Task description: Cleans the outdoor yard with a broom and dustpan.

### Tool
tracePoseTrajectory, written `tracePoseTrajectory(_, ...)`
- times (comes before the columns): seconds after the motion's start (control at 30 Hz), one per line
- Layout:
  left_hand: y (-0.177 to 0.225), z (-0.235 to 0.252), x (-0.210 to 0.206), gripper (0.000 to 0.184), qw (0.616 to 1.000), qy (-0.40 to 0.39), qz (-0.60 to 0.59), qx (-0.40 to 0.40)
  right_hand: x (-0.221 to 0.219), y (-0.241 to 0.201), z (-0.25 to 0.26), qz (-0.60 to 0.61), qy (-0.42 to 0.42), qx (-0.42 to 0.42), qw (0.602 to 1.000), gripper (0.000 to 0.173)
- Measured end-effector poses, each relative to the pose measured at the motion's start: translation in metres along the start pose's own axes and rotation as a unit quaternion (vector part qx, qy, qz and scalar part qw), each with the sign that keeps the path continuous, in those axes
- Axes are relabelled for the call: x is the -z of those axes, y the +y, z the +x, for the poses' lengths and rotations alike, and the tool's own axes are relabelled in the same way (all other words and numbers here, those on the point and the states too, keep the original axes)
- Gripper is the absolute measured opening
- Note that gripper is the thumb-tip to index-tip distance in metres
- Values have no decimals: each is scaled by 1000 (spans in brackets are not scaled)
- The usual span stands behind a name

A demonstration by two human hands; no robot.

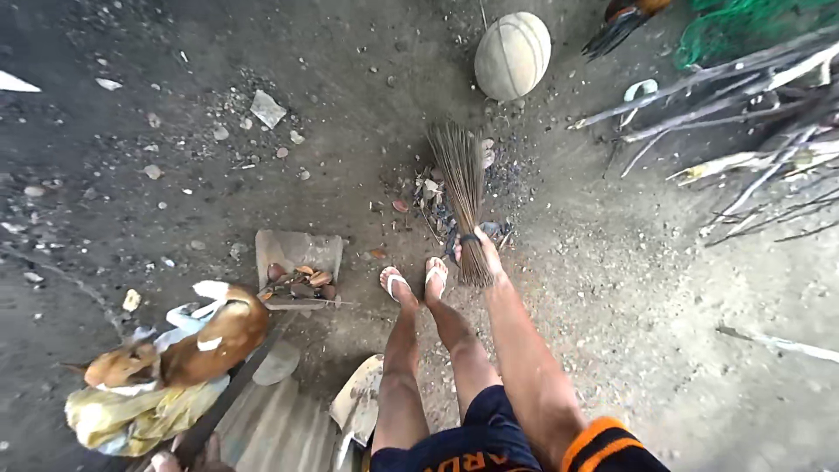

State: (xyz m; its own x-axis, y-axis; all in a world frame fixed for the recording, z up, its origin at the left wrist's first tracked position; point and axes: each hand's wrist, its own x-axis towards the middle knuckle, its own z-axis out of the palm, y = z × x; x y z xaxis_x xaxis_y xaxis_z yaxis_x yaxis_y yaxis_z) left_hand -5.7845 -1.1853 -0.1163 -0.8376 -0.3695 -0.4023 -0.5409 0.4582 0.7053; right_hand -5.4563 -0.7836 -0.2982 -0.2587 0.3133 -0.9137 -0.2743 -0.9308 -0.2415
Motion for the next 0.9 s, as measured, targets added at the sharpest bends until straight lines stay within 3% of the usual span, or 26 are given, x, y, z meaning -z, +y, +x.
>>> tracePoseTrajectory(0.1, -7, 21, 26, 44, 999, 8, -40, 13, 30, 18, -87, -84, 74, 8, 994, 42)
tracePoseTrajectory(0.2, 5, 27, 37, 47, 998, 20, -57, 25, 52, 17, -165, -193, 104, 5, 976, 50)
tracePoseTrajectory(0.33, 28, 14, 72, 48, 994, 61, -83, 42, 67, 9, -230, -297, 79, -79, 948, 54)
tracePoseTrajectory(0.43, 47, 14, 91, 51, 991, 70, -113, 35, 57, 24, -210, -395, 12, -144, 907, 55)
tracePoseTrajectory(0.57, 71, 9, 104, 44, 990, 71, -121, 5, 37, 67, -116, -546, -117, -206, 804, 50)
tracePoseTrajectory(0.63, 78, 8, 97, 45, 990, 54, -126, -13, 37, 70, -72, -611, -120, -188, 760, 53)
tracePoseTrajectory(0.73, 88, 8, 86, 39, 988, 43, -139, -43, 65, 39, -63, -618, -32, -140, 773, 51)
tracePoseTrajectory(0.9, 90, 6, 50, 41, 988, 7, -141, -63, 117, -48, -116, -599, 63, -92, 793, 54)
